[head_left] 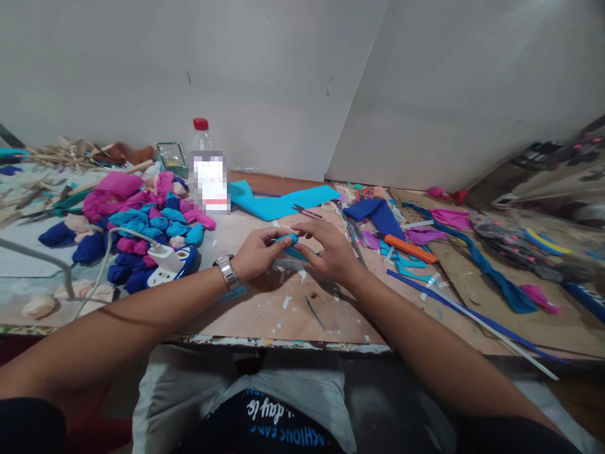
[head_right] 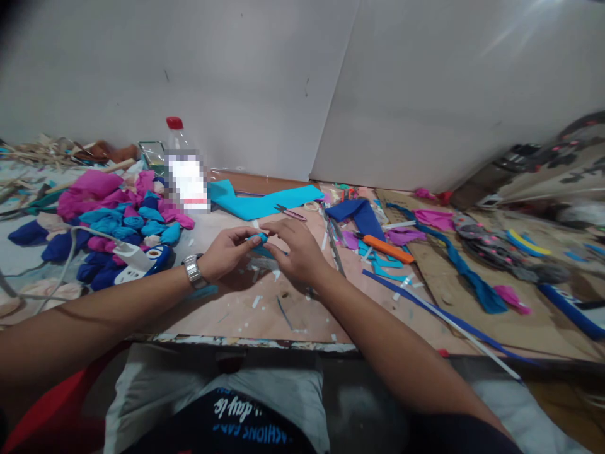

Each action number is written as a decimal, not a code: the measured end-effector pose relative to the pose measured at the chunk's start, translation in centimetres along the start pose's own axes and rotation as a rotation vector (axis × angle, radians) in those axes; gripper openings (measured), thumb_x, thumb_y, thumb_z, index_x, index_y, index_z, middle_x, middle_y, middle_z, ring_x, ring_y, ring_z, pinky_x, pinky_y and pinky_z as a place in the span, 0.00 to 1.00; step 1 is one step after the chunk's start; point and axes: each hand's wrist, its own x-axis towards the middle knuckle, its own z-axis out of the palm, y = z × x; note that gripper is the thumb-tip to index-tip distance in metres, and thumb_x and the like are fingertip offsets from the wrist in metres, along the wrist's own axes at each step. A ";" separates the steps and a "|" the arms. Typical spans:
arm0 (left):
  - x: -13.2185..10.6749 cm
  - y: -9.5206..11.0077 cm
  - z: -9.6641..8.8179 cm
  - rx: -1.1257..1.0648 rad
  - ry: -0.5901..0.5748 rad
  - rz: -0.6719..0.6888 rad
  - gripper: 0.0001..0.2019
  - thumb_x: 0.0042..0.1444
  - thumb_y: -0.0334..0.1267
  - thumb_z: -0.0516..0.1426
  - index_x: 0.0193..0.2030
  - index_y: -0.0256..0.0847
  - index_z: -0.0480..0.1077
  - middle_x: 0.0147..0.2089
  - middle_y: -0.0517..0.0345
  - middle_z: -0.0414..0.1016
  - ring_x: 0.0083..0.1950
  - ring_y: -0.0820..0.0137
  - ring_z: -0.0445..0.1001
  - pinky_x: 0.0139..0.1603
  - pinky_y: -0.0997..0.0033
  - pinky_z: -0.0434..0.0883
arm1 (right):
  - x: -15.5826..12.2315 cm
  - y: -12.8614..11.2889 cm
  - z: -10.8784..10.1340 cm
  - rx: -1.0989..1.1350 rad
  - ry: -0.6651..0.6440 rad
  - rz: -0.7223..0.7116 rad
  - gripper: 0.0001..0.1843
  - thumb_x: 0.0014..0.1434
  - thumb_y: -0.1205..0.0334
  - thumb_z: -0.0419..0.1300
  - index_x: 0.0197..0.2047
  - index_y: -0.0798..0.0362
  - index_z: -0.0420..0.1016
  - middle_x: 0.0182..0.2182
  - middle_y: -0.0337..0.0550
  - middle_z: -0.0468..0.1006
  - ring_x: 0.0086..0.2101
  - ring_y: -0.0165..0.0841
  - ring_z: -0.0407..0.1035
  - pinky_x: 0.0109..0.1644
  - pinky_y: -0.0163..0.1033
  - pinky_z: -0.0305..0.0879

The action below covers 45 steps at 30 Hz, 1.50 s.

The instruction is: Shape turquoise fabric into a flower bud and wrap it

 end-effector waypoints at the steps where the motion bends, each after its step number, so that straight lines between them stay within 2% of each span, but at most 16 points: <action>1: 0.0 0.0 0.0 0.000 -0.007 -0.006 0.19 0.57 0.53 0.65 0.47 0.40 0.81 0.47 0.50 0.83 0.47 0.62 0.80 0.49 0.62 0.76 | 0.0 0.0 0.0 0.002 -0.025 -0.022 0.14 0.67 0.62 0.61 0.56 0.48 0.74 0.46 0.48 0.79 0.46 0.40 0.73 0.52 0.49 0.70; 4: -0.1 0.1 0.1 -0.014 0.004 -0.015 0.19 0.57 0.52 0.65 0.48 0.40 0.79 0.48 0.49 0.82 0.45 0.63 0.80 0.46 0.63 0.76 | 0.1 0.0 0.0 0.006 -0.038 -0.039 0.12 0.68 0.63 0.59 0.54 0.49 0.75 0.46 0.49 0.78 0.49 0.42 0.72 0.53 0.51 0.70; 7: -0.3 0.1 0.3 -0.028 0.032 -0.010 0.19 0.57 0.47 0.66 0.52 0.42 0.75 0.52 0.50 0.80 0.45 0.66 0.79 0.45 0.65 0.76 | 0.1 0.0 0.1 0.024 0.017 -0.017 0.11 0.67 0.63 0.60 0.52 0.49 0.74 0.46 0.48 0.79 0.45 0.40 0.72 0.50 0.49 0.71; 11: -0.3 0.0 0.4 -0.045 0.048 -0.083 0.23 0.56 0.42 0.67 0.56 0.43 0.69 0.46 0.54 0.79 0.34 0.72 0.76 0.36 0.71 0.74 | 0.2 0.0 0.0 0.002 0.075 -0.001 0.09 0.66 0.62 0.62 0.50 0.49 0.73 0.43 0.45 0.80 0.41 0.38 0.73 0.48 0.47 0.70; 16: 0.0 -0.5 0.3 -0.041 0.100 -0.030 0.18 0.56 0.39 0.66 0.50 0.41 0.69 0.40 0.57 0.77 0.38 0.71 0.76 0.40 0.71 0.74 | 0.3 0.0 -0.1 -0.021 0.098 0.013 0.08 0.66 0.59 0.62 0.48 0.49 0.73 0.41 0.45 0.80 0.38 0.38 0.73 0.45 0.46 0.69; 21: 0.1 -0.4 0.2 -0.116 0.110 -0.006 0.23 0.53 0.39 0.68 0.53 0.42 0.66 0.34 0.63 0.73 0.35 0.72 0.75 0.40 0.70 0.74 | 0.2 -0.1 -0.1 -0.047 0.111 0.036 0.09 0.66 0.56 0.62 0.47 0.49 0.74 0.39 0.44 0.81 0.37 0.38 0.72 0.45 0.46 0.69; 26: 0.2 -0.3 0.1 -0.108 0.153 0.020 0.26 0.53 0.39 0.69 0.56 0.43 0.64 0.35 0.62 0.75 0.38 0.72 0.77 0.42 0.70 0.74 | 0.2 -0.2 -0.2 -0.052 0.124 0.086 0.09 0.65 0.54 0.62 0.46 0.48 0.74 0.38 0.45 0.80 0.36 0.39 0.72 0.46 0.48 0.69; 29: 0.2 -0.3 0.0 -0.105 0.181 0.014 0.26 0.52 0.39 0.69 0.55 0.42 0.65 0.33 0.63 0.75 0.36 0.72 0.76 0.39 0.71 0.74 | 0.2 -0.5 -0.3 -0.056 0.115 0.094 0.10 0.66 0.53 0.61 0.46 0.48 0.74 0.38 0.45 0.80 0.37 0.39 0.72 0.46 0.48 0.69; 32: 0.2 -0.1 0.0 -0.111 0.180 0.001 0.25 0.52 0.39 0.69 0.54 0.42 0.66 0.33 0.63 0.75 0.34 0.73 0.75 0.37 0.73 0.74 | 0.3 -0.6 -0.4 -0.040 0.136 0.116 0.10 0.68 0.52 0.60 0.46 0.49 0.74 0.37 0.45 0.79 0.37 0.39 0.72 0.46 0.47 0.69; 36: 0.2 0.0 0.0 -0.129 0.173 -0.003 0.24 0.53 0.37 0.68 0.54 0.41 0.66 0.34 0.61 0.77 0.37 0.72 0.77 0.39 0.71 0.75 | 0.3 -0.3 -0.4 0.000 0.190 0.135 0.10 0.67 0.53 0.60 0.47 0.49 0.74 0.38 0.44 0.79 0.37 0.38 0.72 0.44 0.46 0.69; 40: 0.2 0.0 0.0 -0.119 0.180 -0.005 0.27 0.50 0.37 0.70 0.54 0.40 0.65 0.37 0.58 0.80 0.39 0.70 0.79 0.41 0.70 0.76 | 0.2 0.0 -0.1 -0.015 0.162 0.098 0.10 0.66 0.53 0.62 0.45 0.49 0.74 0.37 0.44 0.79 0.35 0.37 0.71 0.43 0.45 0.70; 45: 0.3 0.1 -0.1 -0.128 0.224 -0.008 0.27 0.48 0.40 0.71 0.53 0.40 0.67 0.33 0.60 0.80 0.35 0.70 0.79 0.38 0.70 0.76 | 0.1 0.1 0.2 -0.024 0.143 0.105 0.10 0.65 0.52 0.63 0.44 0.49 0.74 0.36 0.43 0.79 0.36 0.38 0.72 0.45 0.47 0.70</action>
